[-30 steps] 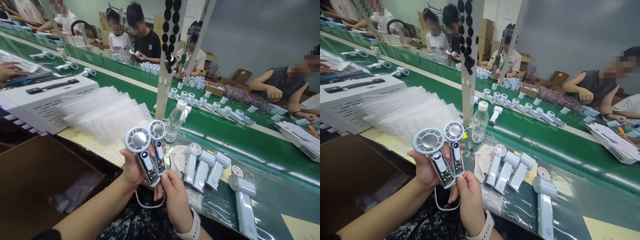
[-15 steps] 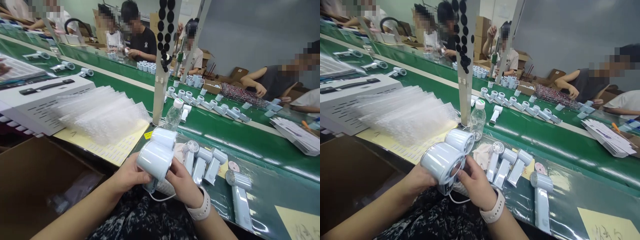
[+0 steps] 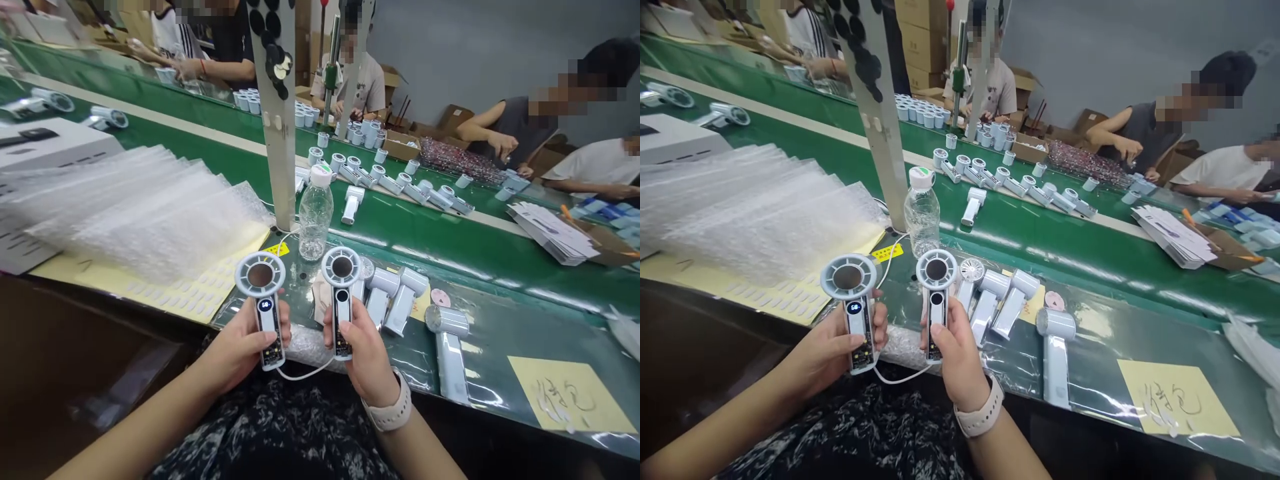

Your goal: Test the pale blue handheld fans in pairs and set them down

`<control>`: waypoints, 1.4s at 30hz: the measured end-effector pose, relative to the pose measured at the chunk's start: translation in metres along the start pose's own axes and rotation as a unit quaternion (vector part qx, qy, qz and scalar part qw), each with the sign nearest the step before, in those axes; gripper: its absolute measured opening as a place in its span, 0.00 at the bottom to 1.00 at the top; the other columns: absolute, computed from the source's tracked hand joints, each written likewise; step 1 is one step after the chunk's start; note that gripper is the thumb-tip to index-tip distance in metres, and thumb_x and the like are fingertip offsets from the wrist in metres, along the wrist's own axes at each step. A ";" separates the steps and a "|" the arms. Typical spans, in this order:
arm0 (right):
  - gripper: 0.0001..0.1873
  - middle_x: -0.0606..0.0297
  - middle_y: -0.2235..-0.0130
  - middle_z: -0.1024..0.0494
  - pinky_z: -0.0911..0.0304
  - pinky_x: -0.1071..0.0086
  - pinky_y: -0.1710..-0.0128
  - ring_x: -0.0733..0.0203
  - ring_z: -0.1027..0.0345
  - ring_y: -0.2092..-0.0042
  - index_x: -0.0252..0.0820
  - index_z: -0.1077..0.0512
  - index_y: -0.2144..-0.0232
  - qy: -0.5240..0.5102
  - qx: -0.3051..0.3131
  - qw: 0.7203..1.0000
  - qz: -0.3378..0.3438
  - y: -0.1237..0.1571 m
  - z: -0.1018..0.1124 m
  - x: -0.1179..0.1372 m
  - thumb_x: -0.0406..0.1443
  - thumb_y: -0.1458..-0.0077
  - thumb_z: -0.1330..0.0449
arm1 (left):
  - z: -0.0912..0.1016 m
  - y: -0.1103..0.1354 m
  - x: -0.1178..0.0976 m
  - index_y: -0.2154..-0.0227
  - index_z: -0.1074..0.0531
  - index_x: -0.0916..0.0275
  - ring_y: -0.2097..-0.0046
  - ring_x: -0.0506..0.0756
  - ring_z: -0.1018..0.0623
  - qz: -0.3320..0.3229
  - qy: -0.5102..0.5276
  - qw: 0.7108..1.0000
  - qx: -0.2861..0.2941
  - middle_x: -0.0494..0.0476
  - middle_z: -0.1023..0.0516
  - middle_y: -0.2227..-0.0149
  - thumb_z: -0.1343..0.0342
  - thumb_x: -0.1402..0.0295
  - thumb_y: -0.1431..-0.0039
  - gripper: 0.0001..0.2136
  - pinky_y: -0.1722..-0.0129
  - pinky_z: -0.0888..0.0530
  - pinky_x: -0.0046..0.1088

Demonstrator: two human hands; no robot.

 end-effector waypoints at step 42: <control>0.15 0.67 0.65 0.28 0.35 0.66 0.67 0.62 0.34 0.68 0.46 0.33 0.60 -0.025 -0.005 0.998 -0.058 0.004 -0.001 -0.019 0.46 0.45 0.37 | 0.001 -0.008 0.010 0.58 0.29 0.58 0.72 0.51 0.28 0.062 0.007 0.997 -0.040 0.50 0.28 0.69 0.31 0.61 0.53 0.20 0.72 0.27 0.27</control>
Point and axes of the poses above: each hand's wrist, its own y-axis away from the middle knuckle, its own z-axis out of the back of the hand, x = y × z, the point moved 7 cm from there along -y, towards the middle knuckle
